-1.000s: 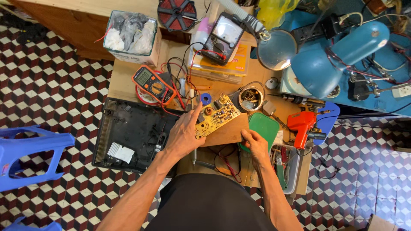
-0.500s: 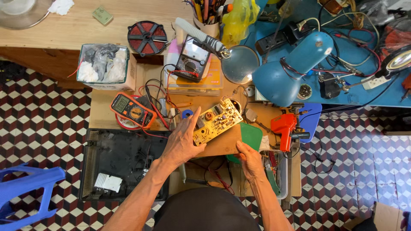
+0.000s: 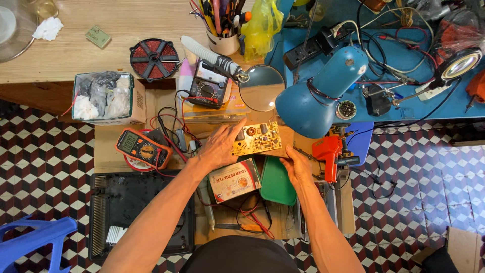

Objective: The person works at a cluttered electronics workbench, handling a green circuit board and a small component. They use a heat gun on the board, then test the component with a multimeter. The person also opens a small box of parts and moves items on the bench.

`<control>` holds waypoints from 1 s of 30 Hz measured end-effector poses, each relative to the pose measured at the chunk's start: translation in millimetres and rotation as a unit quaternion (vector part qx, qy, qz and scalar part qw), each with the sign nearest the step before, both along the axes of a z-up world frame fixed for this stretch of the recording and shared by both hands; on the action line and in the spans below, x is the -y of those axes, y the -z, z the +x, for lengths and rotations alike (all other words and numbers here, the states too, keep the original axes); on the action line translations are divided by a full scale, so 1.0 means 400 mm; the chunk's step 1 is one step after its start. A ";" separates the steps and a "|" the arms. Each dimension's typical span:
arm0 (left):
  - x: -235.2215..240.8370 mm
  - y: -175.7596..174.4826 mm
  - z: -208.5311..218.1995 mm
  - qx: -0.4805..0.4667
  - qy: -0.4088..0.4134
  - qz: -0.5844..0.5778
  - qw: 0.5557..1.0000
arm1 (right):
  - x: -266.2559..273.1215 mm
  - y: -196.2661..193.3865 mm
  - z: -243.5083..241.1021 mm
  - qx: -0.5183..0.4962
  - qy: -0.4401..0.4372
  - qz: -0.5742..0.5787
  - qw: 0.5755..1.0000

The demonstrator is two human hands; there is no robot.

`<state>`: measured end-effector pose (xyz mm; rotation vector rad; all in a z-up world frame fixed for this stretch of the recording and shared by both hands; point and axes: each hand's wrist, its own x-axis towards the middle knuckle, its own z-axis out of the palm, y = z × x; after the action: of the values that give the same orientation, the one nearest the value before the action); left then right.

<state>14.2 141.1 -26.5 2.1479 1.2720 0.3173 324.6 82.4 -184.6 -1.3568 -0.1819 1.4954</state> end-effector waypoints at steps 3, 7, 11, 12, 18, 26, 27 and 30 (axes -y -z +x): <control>-0.019 0.027 0.032 -0.007 0.002 0.031 0.999 | -0.048 -0.002 0.007 0.000 -0.005 0.009 1.000; -0.052 0.060 0.066 -0.013 0.008 0.024 1.000 | -0.070 -0.052 0.031 0.068 -0.072 -0.021 0.995; -0.071 0.087 0.096 -0.030 0.002 0.028 0.999 | -0.018 -0.136 -0.003 0.233 -0.089 0.001 0.968; -0.064 0.089 0.093 -0.019 -0.008 0.049 0.999 | 0.007 -0.161 -0.018 0.294 -0.091 0.017 0.951; 0.109 0.058 0.030 0.067 -0.114 -0.030 0.991 | 0.209 -0.247 -0.148 0.388 -0.205 -0.001 0.899; 0.308 0.072 0.027 -0.071 -0.082 0.007 0.994 | 0.285 -0.175 -0.225 0.179 -0.211 -0.043 0.960; 0.310 0.071 0.030 -0.047 -0.088 0.008 0.995 | 0.291 -0.171 -0.222 0.163 -0.217 -0.032 0.962; 0.333 0.052 0.022 0.004 -0.130 0.058 0.990 | 0.301 -0.161 -0.218 0.160 -0.219 -0.036 0.962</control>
<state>22.9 7.9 -47.4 2.0723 1.5676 0.5175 237.3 -38.0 -120.2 -1.6895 -0.6757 1.6399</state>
